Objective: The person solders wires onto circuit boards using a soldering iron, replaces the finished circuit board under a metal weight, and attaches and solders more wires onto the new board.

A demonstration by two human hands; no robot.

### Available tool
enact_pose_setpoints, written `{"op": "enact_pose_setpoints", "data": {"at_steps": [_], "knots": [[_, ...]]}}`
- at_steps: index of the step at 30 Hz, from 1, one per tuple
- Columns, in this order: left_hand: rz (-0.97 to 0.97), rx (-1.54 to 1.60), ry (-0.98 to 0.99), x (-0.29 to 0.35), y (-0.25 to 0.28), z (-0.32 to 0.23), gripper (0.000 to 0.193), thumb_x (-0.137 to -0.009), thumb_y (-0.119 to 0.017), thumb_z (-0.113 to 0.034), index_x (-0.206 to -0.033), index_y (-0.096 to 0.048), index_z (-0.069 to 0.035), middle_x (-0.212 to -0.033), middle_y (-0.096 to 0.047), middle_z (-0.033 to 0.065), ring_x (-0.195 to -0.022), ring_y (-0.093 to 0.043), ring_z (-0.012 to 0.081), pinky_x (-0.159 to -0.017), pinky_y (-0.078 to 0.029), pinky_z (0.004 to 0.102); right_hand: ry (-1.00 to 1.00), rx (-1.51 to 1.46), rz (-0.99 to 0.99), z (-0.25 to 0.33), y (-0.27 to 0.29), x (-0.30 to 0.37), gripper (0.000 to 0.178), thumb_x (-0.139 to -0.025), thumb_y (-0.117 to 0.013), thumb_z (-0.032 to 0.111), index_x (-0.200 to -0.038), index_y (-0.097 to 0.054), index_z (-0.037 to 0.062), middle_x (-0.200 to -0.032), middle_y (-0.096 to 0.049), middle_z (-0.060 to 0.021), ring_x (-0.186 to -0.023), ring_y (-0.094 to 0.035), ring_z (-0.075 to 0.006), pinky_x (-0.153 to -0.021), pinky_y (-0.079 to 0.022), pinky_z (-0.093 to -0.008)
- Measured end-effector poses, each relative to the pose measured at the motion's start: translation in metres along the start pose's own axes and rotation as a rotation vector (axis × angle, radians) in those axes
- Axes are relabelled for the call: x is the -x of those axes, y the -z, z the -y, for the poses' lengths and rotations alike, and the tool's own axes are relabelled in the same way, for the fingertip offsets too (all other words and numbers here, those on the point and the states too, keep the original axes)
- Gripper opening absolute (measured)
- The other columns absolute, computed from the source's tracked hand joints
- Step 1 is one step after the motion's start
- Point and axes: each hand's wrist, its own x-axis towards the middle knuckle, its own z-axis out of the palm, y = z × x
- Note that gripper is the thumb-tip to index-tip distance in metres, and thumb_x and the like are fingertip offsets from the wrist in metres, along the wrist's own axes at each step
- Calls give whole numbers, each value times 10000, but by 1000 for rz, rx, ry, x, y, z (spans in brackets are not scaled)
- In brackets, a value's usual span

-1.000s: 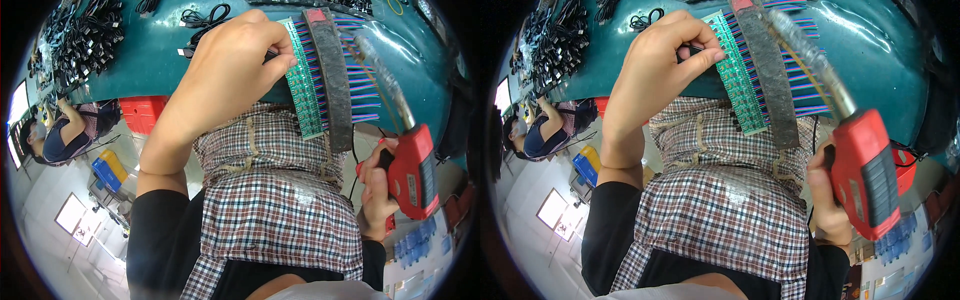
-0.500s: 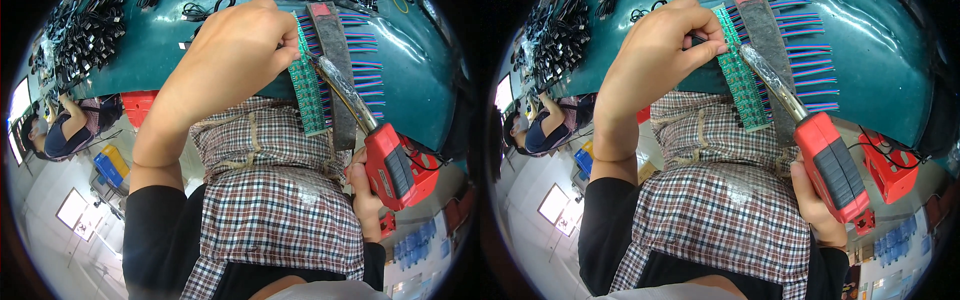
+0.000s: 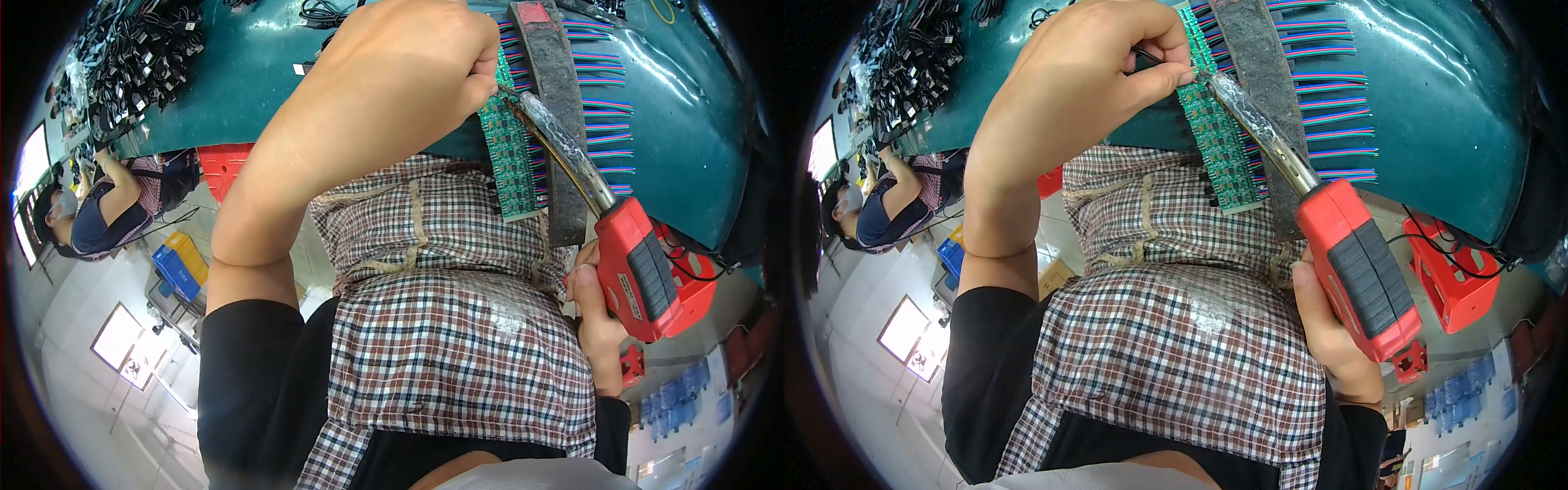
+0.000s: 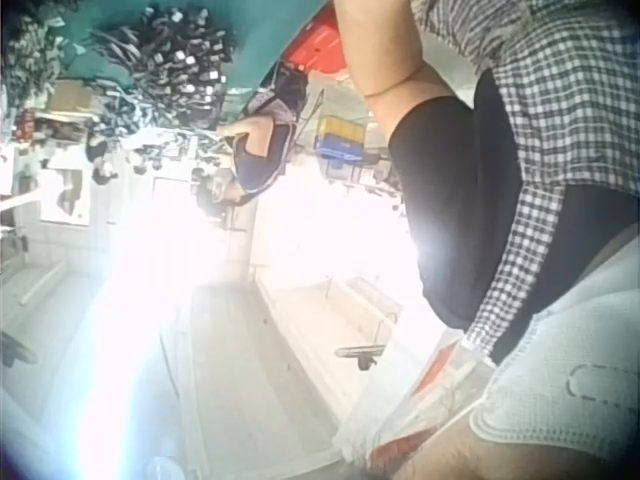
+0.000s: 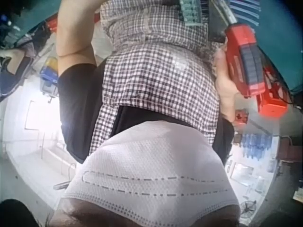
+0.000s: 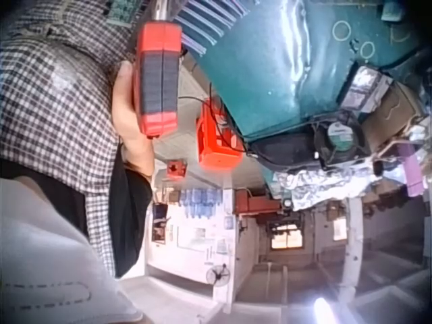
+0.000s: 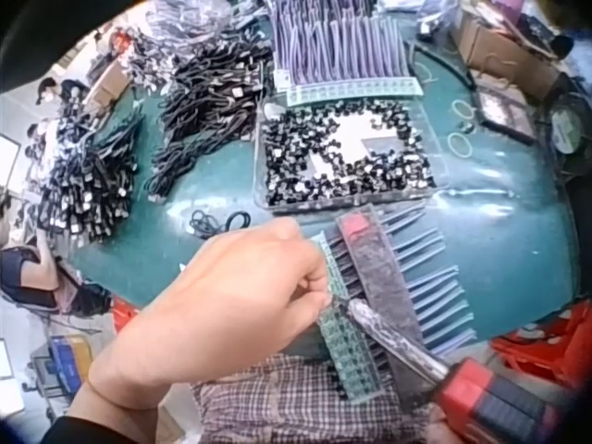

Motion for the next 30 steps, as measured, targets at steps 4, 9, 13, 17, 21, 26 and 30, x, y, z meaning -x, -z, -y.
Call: {"op": "enact_pose_setpoints", "data": {"at_steps": [4,9,13,17,21,26,30], "knots": [[-2,0,-5,-1,1,0,141,-899,-644,-140,-822,-628,-24,-852,-612,146,-852,-618,353,-775,-493,451,-13,66,0,4,6,3,105,-960,-609,40,-1007,-521,10,-800,-527,-80,-548,-441,-89,-535,-416,-253],[15,-12,8,-2,1,-1,140,-899,-635,-136,-814,-623,-25,-850,-612,143,-854,-616,349,-778,-489,448,-42,-97,-22,2,6,5,120,-964,-603,56,-1008,-497,21,-829,-531,-93,-517,-403,-76,-511,-406,-250],[24,-17,11,-2,1,-2,141,-900,-634,-137,-812,-622,-27,-849,-612,141,-849,-615,345,-777,-489,447,-30,-99,8,1,6,4,122,-966,-600,58,-1012,-492,24,-835,-530,-93,-510,-392,-73,-504,-402,-247],[38,-26,28,-3,1,-2,146,-899,-635,-139,-806,-625,-28,-848,-614,137,-853,-615,343,-783,-490,439,-12,-99,-2,-1,7,5,123,-968,-595,53,-1044,-507,15,-838,-538,-92,-512,-400,-74,-502,-402,-247],[44,0,47,-5,0,-3,154,-891,-649,-149,-799,-628,-27,-847,-614,143,-847,-618,345,-772,-498,439,-74,-97,-83,-5,5,15,214,-961,-608,51,-1150,-537,-20,-846,-570,-97,-540,-447,-83,-519,-405,-247],[-300,-423,-341,13,-25,13,120,-842,-698,-100,-801,-620,-19,-834,-602,162,-772,-625,363,-697,-511,447,-51,25,-33,-6,11,19,235,-958,-622,64,-1163,-553,-28,-825,-576,-87,-558,-470,-85,-531,-399,-239],[-182,-28,-24,12,-17,-6,115,-826,-707,-68,-809,-606,-17,-822,-590,156,-751,-624,365,-682,-510,436,-119,-62,8,-3,10,14,176,-965,-630,91,-1087,-567,-19,-807,-559,-77,-551,-449,-77,-528,-382,-235]]}}
